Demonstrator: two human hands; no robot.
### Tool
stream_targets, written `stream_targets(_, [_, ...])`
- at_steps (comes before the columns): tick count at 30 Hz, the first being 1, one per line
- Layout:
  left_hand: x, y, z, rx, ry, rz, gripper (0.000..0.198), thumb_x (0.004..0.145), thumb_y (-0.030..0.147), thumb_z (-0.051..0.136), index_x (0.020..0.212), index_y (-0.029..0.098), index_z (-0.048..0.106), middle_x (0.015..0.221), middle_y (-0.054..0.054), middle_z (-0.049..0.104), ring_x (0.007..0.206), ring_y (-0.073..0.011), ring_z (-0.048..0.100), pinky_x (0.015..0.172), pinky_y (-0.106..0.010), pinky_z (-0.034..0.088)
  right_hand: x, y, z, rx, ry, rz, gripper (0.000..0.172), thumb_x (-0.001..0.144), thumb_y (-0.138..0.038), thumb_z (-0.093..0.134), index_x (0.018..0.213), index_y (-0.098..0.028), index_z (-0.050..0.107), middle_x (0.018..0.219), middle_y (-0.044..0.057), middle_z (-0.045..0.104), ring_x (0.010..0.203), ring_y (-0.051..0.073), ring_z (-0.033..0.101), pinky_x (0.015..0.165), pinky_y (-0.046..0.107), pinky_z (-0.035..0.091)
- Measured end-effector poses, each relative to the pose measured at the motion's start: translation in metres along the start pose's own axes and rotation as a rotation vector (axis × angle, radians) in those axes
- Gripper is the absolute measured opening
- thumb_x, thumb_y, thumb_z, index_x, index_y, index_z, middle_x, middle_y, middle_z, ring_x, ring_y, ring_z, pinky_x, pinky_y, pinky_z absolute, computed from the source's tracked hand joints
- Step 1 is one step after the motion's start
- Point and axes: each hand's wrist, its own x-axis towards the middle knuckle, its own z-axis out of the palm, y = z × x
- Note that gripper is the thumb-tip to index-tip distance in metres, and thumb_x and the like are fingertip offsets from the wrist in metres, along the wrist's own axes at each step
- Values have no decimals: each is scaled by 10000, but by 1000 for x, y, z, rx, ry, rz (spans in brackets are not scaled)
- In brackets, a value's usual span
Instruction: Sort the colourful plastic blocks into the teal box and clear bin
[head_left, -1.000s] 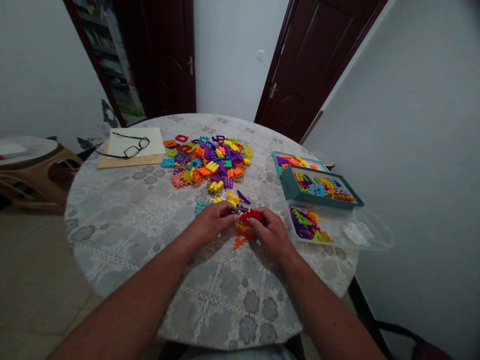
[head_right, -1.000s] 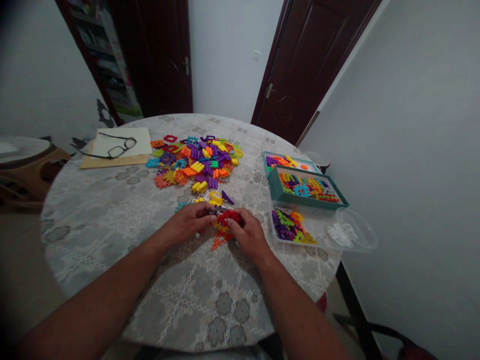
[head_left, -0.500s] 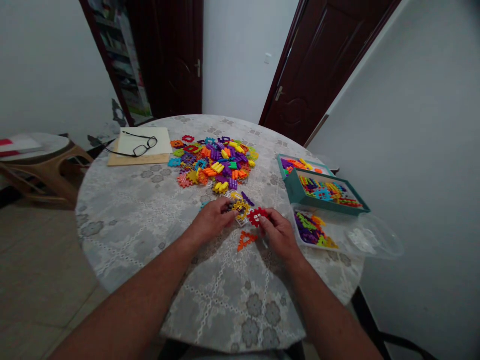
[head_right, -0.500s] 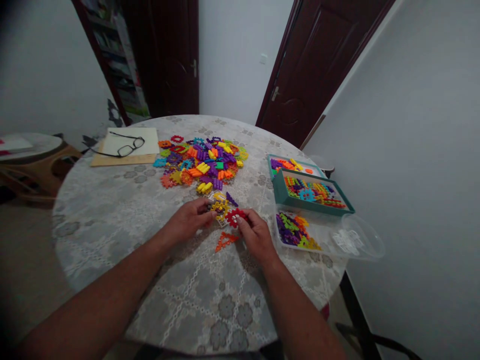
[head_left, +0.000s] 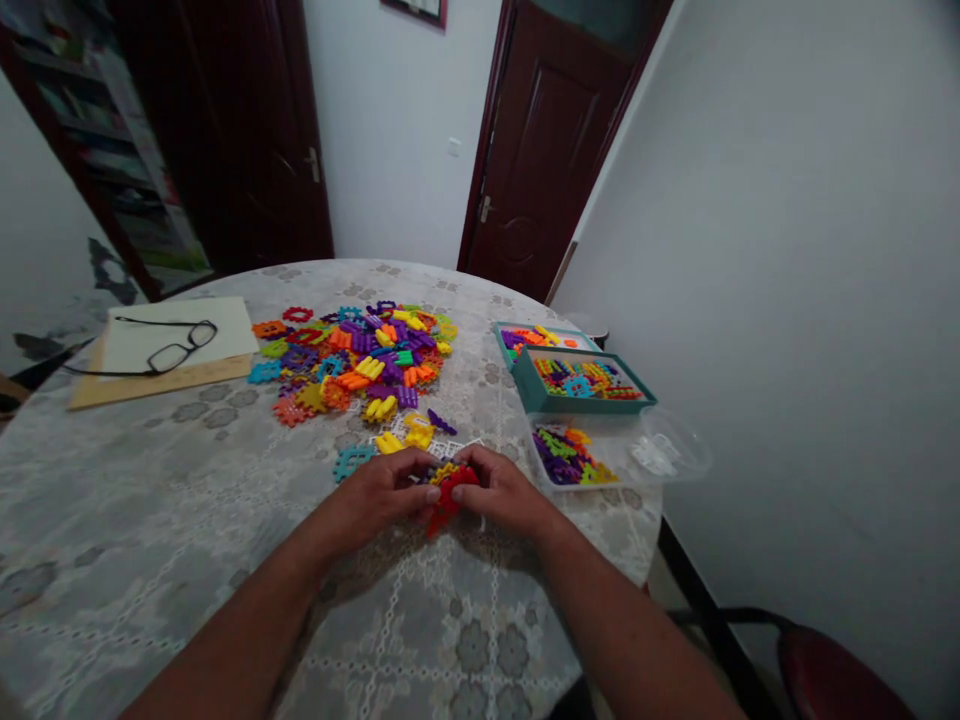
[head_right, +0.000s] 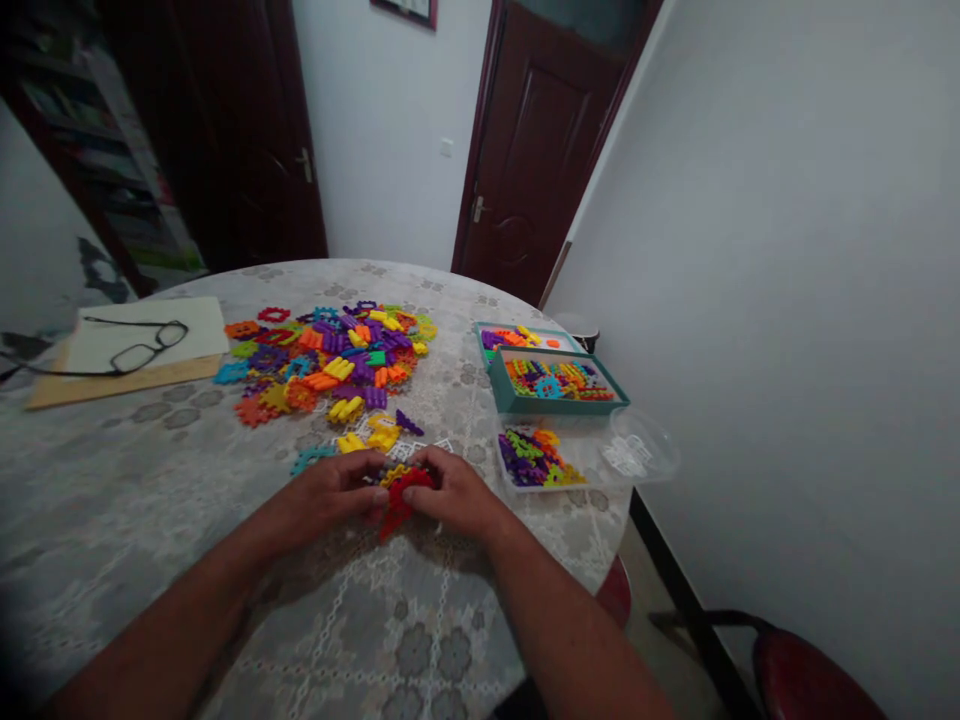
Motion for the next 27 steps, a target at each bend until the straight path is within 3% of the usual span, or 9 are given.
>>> stream_targets(4, [-1, 6, -3, 21, 132, -24, 444, 857, 509, 746, 1178, 202, 730, 936, -51, 790, 709, -199, 700, 683, -322, 538, -7, -21, -5, -52, 56, -36, 267, 832, -348, 761, 1027, -251, 607, 834, -42, 614, 733, 149, 539, 651, 247, 432])
stream_targets(7, [-1, 9, -8, 141, 342, -29, 412, 884, 563, 700, 1101, 215, 740, 751, -4, 747, 661, -198, 677, 681, -315, 517, -12, -43, -27, -196, 314, -112, 275, 858, -377, 750, 1070, -257, 622, 891, -24, 642, 790, 173, 569, 737, 286, 472])
stream_targets(10, [-2, 10, -14, 231, 493, -19, 398, 905, 584, 656, 1052, 223, 738, 666, 19, 701, 659, -198, 659, 661, -297, 486, -10, -65, -72, -365, 600, -167, 346, 889, -458, 718, 1144, -241, 630, 958, 16, 687, 844, 208, 617, 804, 332, 501])
stream_targets(15, [-4, 9, -17, 298, 572, -15, 415, 910, 594, 614, 1033, 218, 741, 683, 15, 695, 646, -195, 641, 640, -289, 471, 6, -83, -160, -804, 928, -113, 521, 917, -447, 634, 1368, -188, 615, 1074, 98, 746, 902, 262, 673, 855, 376, 507])
stream_targets(17, [-4, 9, -18, 333, 609, -8, 413, 910, 592, 602, 1034, 225, 745, 712, 5, 707, 675, -206, 654, 644, -292, 476, 12, -81, -184, -989, 919, -28, 557, 939, -393, 598, 1457, -189, 585, 1117, 117, 767, 934, 282, 698, 871, 378, 503])
stream_targets(19, [-5, 9, -20, 376, 655, -10, 402, 911, 584, 593, 1035, 236, 750, 747, -7, 726, 714, -221, 671, 647, -297, 478, 17, -73, -199, -1157, 824, 51, 531, 958, -350, 574, 1465, -192, 600, 1190, 139, 772, 1002, 301, 711, 898, 378, 499])
stream_targets(23, [-5, 9, -23, 421, 713, -27, 369, 904, 554, 594, 1028, 248, 758, 818, -18, 757, 763, -234, 689, 659, -303, 481, 22, -47, -211, -1365, 650, 135, 448, 977, -305, 570, 1383, -141, 665, 1263, 189, 750, 1141, 324, 683, 987, 393, 484])
stream_targets(27, [-4, 9, -23, 417, 701, -11, 357, 895, 548, 593, 997, 247, 757, 835, -15, 763, 769, -232, 690, 666, -304, 483, 24, -26, -218, -1409, 671, 114, 412, 983, -327, 580, 1314, -114, 702, 1314, 214, 707, 1267, 332, 607, 1104, 429, 432])
